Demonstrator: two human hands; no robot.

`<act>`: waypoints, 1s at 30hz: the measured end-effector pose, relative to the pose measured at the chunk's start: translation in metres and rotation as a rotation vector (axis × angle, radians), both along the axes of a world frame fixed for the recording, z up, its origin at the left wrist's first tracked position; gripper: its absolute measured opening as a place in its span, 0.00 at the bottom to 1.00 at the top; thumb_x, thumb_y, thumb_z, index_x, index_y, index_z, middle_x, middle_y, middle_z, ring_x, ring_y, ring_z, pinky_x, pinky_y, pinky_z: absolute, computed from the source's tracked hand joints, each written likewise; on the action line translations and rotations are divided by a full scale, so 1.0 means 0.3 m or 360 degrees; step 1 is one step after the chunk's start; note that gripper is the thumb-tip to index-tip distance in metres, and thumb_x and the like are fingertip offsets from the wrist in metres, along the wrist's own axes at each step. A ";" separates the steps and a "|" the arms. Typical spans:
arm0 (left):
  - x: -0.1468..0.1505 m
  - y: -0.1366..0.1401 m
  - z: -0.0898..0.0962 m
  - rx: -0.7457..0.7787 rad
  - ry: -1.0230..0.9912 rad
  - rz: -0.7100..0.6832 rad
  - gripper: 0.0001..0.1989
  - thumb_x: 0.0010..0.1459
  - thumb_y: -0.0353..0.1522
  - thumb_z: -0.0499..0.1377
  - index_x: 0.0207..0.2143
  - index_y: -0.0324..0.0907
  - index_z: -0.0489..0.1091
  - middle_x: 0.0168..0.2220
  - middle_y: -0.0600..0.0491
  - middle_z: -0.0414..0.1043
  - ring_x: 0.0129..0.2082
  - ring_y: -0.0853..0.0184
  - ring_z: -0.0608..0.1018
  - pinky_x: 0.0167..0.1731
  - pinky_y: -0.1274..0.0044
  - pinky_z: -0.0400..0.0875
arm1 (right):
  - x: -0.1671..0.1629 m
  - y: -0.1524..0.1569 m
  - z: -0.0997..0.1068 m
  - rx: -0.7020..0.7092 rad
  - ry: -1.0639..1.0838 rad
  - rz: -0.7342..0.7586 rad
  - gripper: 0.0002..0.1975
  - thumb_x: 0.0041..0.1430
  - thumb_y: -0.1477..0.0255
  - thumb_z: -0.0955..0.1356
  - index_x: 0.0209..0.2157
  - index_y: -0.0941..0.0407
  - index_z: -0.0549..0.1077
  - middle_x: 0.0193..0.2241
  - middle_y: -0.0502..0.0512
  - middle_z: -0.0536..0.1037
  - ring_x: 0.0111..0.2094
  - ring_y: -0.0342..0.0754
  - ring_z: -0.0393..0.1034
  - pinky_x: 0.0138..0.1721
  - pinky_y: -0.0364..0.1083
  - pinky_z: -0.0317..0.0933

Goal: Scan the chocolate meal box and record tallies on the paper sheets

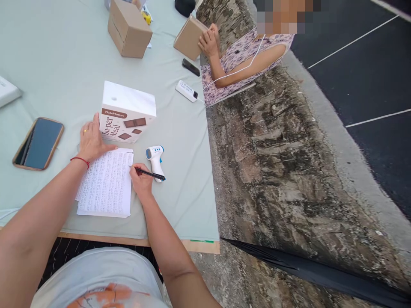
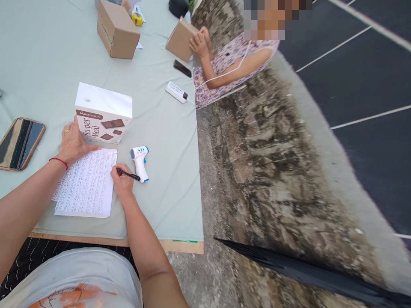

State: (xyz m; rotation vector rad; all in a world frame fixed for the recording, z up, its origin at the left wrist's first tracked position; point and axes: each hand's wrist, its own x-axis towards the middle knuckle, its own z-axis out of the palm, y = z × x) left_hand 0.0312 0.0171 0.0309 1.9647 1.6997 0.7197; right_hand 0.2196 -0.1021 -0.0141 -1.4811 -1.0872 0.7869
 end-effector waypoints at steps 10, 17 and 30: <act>-0.005 0.008 -0.016 0.0018 -0.0005 0.0000 0.61 0.38 0.46 0.74 0.70 0.44 0.47 0.63 0.39 0.61 0.70 0.41 0.56 0.72 0.51 0.45 | -0.005 0.005 -0.006 0.0009 0.0047 -0.0021 0.16 0.53 0.57 0.66 0.29 0.56 0.72 0.27 0.53 0.74 0.29 0.46 0.66 0.34 0.46 0.66; -0.010 0.005 -0.020 0.0029 -0.0089 -0.0036 0.61 0.40 0.47 0.73 0.70 0.47 0.45 0.63 0.42 0.61 0.70 0.40 0.54 0.72 0.50 0.42 | 0.001 0.001 -0.002 -0.0007 -0.0001 -0.0019 0.15 0.53 0.58 0.66 0.28 0.56 0.72 0.27 0.52 0.73 0.28 0.45 0.65 0.33 0.45 0.65; -0.003 -0.001 0.001 -0.0018 -0.0132 0.0015 0.57 0.38 0.45 0.72 0.68 0.49 0.49 0.63 0.43 0.61 0.71 0.41 0.53 0.72 0.50 0.44 | -0.003 0.002 0.001 0.0011 0.0021 -0.0086 0.15 0.52 0.58 0.66 0.28 0.56 0.72 0.27 0.53 0.73 0.29 0.46 0.64 0.33 0.46 0.65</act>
